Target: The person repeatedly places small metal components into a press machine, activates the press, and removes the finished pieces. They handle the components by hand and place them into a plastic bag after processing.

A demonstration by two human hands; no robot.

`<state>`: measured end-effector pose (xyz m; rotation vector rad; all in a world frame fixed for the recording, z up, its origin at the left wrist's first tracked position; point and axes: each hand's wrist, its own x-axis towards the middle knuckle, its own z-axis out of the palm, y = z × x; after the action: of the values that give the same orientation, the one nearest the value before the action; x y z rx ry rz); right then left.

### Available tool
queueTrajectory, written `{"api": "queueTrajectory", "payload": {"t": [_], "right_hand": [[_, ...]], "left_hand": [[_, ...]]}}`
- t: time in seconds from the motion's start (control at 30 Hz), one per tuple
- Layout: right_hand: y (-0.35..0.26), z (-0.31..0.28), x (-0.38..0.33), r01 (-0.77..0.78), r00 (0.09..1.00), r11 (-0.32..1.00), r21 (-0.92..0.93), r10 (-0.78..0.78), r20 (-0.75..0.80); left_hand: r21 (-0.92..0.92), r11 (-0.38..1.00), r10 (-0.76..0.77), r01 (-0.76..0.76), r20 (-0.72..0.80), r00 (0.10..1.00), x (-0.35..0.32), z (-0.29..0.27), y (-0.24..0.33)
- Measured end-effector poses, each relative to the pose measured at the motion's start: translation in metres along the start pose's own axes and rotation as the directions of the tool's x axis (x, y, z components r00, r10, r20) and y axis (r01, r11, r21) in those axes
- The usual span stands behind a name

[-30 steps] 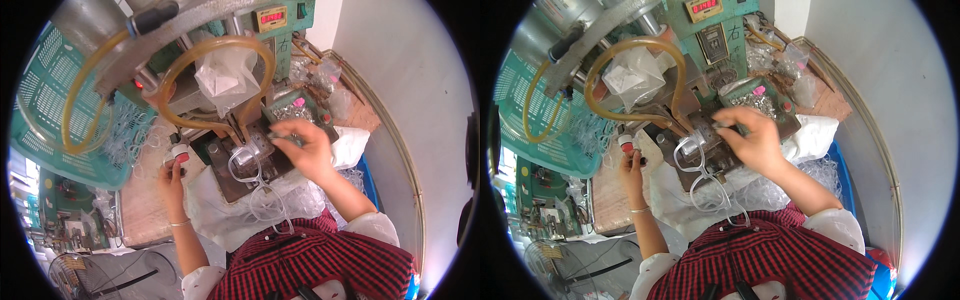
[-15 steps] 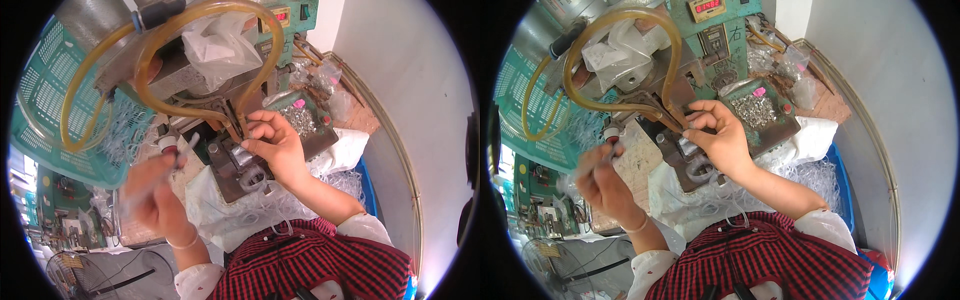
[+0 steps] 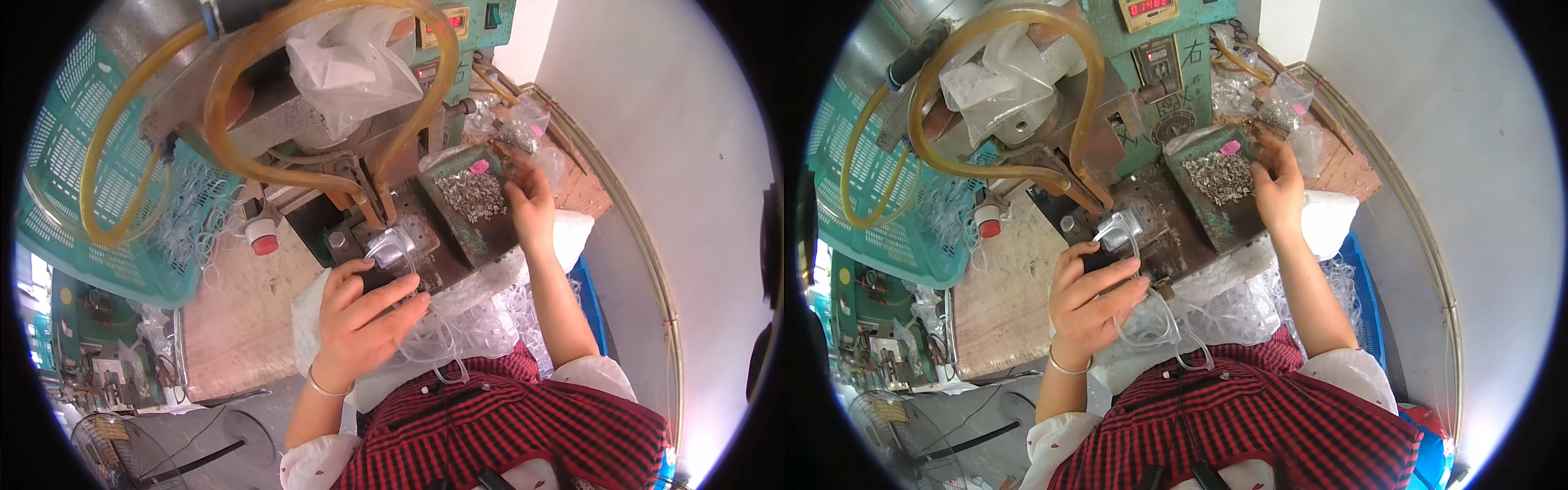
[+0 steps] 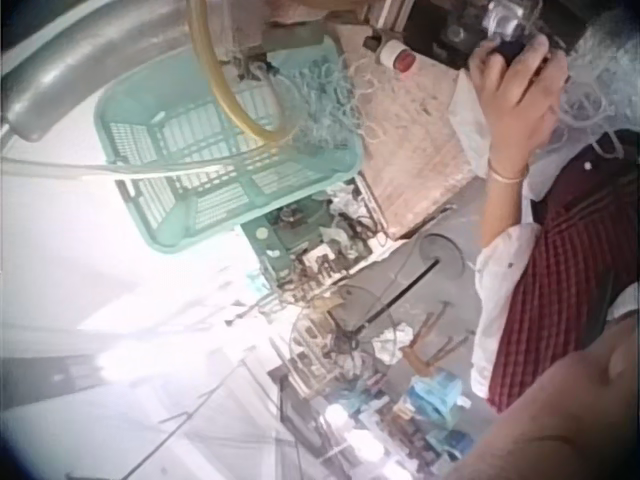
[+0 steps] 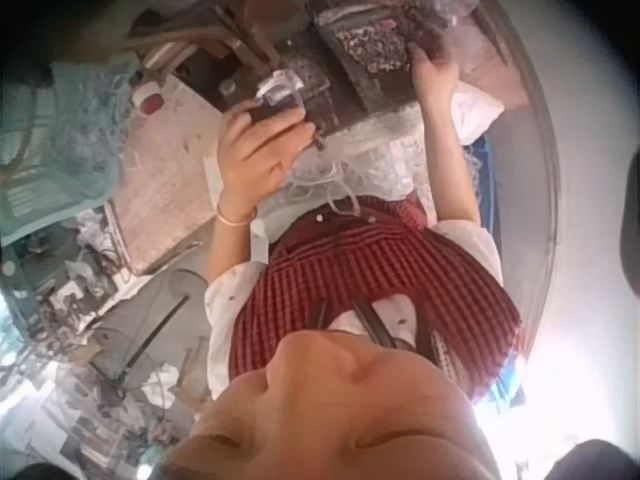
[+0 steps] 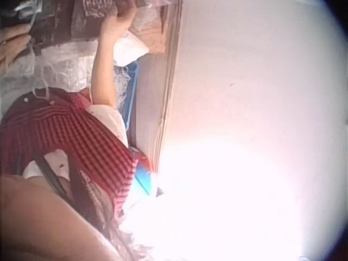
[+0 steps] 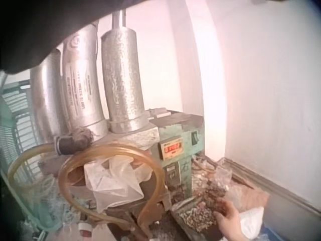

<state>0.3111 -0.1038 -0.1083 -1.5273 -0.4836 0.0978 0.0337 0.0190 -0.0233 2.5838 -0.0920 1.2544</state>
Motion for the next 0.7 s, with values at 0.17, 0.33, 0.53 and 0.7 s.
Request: {"api": "queueTrajectory", "payload": {"t": [0.17,0.33,0.53,0.7], "right_hand": [[-0.017,-0.014,-0.036,0.265,0.962,0.779,-0.568,-0.17,0.215],[-0.015,0.001,-0.041,0.41,0.91,0.537,-0.737,-0.294,0.292],[-0.015,-0.005,-0.05,0.206,0.978,0.766,-0.609,-0.156,0.135],[-0.022,0.004,-0.045,0.381,0.924,0.781,-0.495,-0.32,0.207]], "left_hand": [[0.004,1.0,-0.006,0.006,0.007,1.0,-0.003,0.0,-0.003],[-0.029,0.993,-0.114,0.115,0.022,0.993,-0.009,-0.005,0.011],[0.385,0.835,-0.318,0.392,-0.242,0.916,-0.077,-0.022,0.014],[0.391,0.695,-0.499,0.603,-0.342,0.796,-0.058,-0.058,-0.127]]}}
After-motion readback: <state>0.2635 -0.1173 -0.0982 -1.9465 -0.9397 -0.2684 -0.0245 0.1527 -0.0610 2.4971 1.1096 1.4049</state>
